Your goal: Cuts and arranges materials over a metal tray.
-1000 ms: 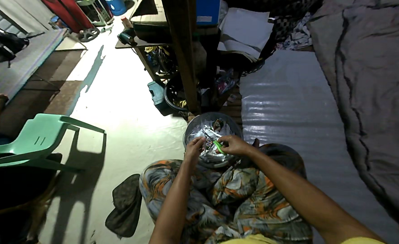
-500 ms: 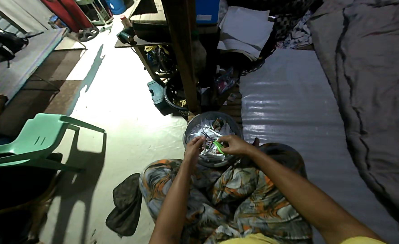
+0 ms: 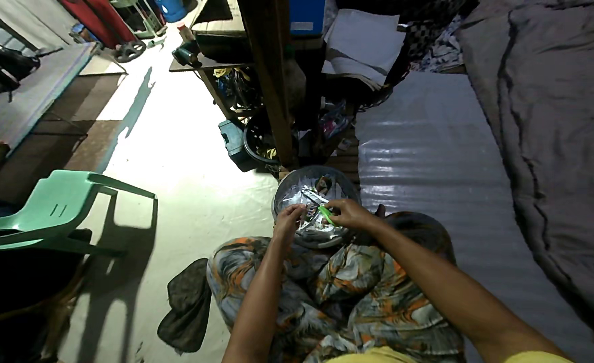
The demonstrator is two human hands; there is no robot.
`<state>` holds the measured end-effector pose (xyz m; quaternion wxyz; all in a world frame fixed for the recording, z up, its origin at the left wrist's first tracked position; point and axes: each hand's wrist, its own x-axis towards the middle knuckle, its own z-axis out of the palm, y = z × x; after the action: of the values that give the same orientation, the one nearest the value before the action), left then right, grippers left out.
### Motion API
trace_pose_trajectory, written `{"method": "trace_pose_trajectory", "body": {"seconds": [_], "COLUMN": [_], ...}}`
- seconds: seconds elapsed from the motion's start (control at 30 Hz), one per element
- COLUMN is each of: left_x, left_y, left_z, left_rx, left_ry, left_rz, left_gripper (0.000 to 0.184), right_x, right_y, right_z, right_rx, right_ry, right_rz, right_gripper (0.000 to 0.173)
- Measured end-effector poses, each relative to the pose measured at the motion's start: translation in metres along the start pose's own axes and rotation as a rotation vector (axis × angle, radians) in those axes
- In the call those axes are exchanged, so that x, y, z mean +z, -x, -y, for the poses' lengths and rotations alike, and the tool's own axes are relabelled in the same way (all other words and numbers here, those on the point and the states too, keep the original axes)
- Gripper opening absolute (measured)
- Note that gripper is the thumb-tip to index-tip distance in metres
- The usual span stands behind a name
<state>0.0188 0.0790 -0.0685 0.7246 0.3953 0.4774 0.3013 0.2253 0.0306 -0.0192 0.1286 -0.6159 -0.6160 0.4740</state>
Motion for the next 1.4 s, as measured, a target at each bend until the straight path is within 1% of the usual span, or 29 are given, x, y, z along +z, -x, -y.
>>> {"method": "trace_pose_trajectory", "body": {"seconds": [0.17,0.3,0.4,0.57,0.7,0.93,1.13,1.2,1.4], "left_x": [0.0008,0.0003,-0.0007,-0.0014,-0.0010,-0.0011,-0.0010,-0.0007,-0.0009], "left_y": [0.0008,0.0000,-0.0010,-0.0015,-0.0010,-0.0023,-0.0017,-0.0012,-0.0009], "left_z": [-0.0010,-0.0009,0.0003,0.0013,0.0019,0.0021,0.0022,0.0020,0.0012], "left_rx": [-0.004,-0.004,-0.006,-0.005,-0.001,-0.009,0.003,-0.001,-0.005], "left_ry": [-0.002,0.011,0.001,0.002,0.014,0.027,0.034,0.034,0.041], "left_rz": [-0.024,-0.036,-0.032,-0.010,-0.015,-0.016,-0.008,-0.012,-0.013], "left_gripper": [0.017,0.017,0.017,0.016,0.016,0.015,0.014,0.014,0.015], "right_x": [0.0004,-0.0006,0.0008,0.0004,0.0001,0.0004,0.0005,0.0003,0.0010], "right_y": [-0.0010,-0.0007,-0.0005,-0.0013,0.0000,0.0006,-0.0006,-0.0003,0.0005], "right_z": [-0.0025,-0.0020,-0.0023,-0.0028,-0.0019,-0.0029,-0.0046,-0.0036,-0.0019], "right_rx": [-0.002,0.020,-0.002,-0.038,-0.027,-0.024,-0.066,-0.053,-0.003], "right_ry": [-0.034,-0.026,0.004,0.001,0.000,-0.005,0.020,0.012,-0.015], "right_rz": [-0.030,0.015,0.045,0.026,0.008,0.026,0.028,0.025,0.036], "right_gripper": [0.034,0.043,0.045,0.037,0.035,0.044,0.035,0.034,0.044]}}
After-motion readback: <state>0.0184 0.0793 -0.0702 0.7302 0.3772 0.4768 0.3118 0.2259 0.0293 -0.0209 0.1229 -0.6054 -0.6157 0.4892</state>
